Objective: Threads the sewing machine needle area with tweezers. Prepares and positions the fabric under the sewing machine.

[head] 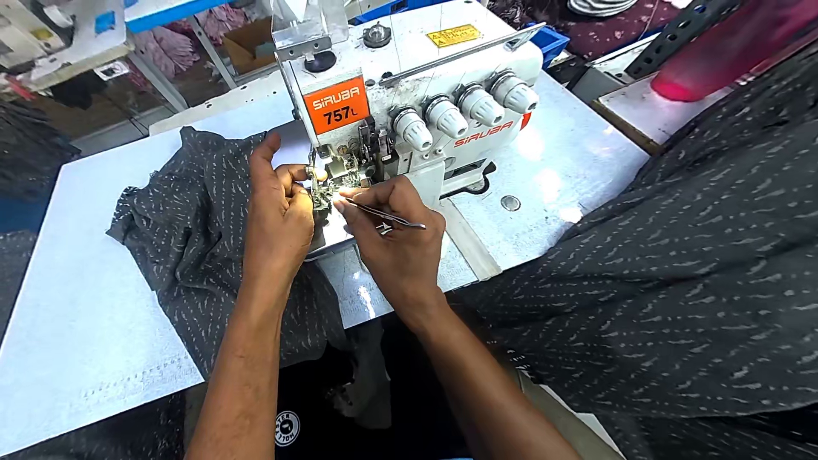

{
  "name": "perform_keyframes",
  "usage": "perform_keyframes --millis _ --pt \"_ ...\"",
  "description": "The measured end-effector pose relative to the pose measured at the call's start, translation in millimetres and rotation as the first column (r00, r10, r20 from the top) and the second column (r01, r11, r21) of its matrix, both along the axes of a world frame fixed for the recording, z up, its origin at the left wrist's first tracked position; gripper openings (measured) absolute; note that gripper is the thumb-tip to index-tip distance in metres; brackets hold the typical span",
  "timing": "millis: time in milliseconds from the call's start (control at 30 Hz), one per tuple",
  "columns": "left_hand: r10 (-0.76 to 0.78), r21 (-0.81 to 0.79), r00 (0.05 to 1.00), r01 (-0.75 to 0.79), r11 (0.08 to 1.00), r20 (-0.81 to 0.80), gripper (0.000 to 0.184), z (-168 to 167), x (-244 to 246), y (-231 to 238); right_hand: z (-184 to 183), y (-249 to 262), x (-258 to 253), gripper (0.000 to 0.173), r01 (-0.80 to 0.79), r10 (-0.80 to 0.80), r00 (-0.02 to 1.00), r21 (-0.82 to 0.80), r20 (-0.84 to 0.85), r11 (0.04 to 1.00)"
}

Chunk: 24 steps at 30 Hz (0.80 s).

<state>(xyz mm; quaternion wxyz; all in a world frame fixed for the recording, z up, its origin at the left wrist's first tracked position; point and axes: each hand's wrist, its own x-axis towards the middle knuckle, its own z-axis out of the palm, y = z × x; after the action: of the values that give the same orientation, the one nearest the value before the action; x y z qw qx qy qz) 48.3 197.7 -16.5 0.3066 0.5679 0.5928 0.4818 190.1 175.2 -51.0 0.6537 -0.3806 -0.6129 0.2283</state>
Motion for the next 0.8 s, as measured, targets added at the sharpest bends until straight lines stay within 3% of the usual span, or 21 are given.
perform_keyframes --millis 133,333,500,633,800 --pt "-0.003 -0.005 1.0 0.003 1.0 -0.016 0.071 0.3 -0.2 -0.1 1.7 4.1 0.1 0.019 -0.032 0.032 0.998 -0.011 -0.05 0.999" --pt "0.002 -0.005 1.0 -0.002 1.0 -0.009 0.071 0.2 -0.3 0.7 9.9 8.5 2.4 0.012 -0.031 0.032 0.999 -0.04 0.034 0.999" --pt "0.018 -0.017 1.0 -0.018 1.0 -0.017 0.071 0.7 0.8 1.9 17.4 7.4 15.0 0.013 -0.18 0.127 0.964 -0.223 -0.234 0.958" --pt "0.009 -0.028 0.999 -0.01 1.0 -0.03 0.068 2.3 1.9 -0.6 14.9 4.5 9.8 0.017 -0.094 0.02 0.953 -0.231 -0.301 0.969" --pt "0.009 -0.037 1.0 -0.009 0.999 -0.016 0.069 3.3 2.1 -2.2 16.2 6.6 -0.4 0.017 -0.006 -0.036 0.985 -0.236 -0.171 0.972"
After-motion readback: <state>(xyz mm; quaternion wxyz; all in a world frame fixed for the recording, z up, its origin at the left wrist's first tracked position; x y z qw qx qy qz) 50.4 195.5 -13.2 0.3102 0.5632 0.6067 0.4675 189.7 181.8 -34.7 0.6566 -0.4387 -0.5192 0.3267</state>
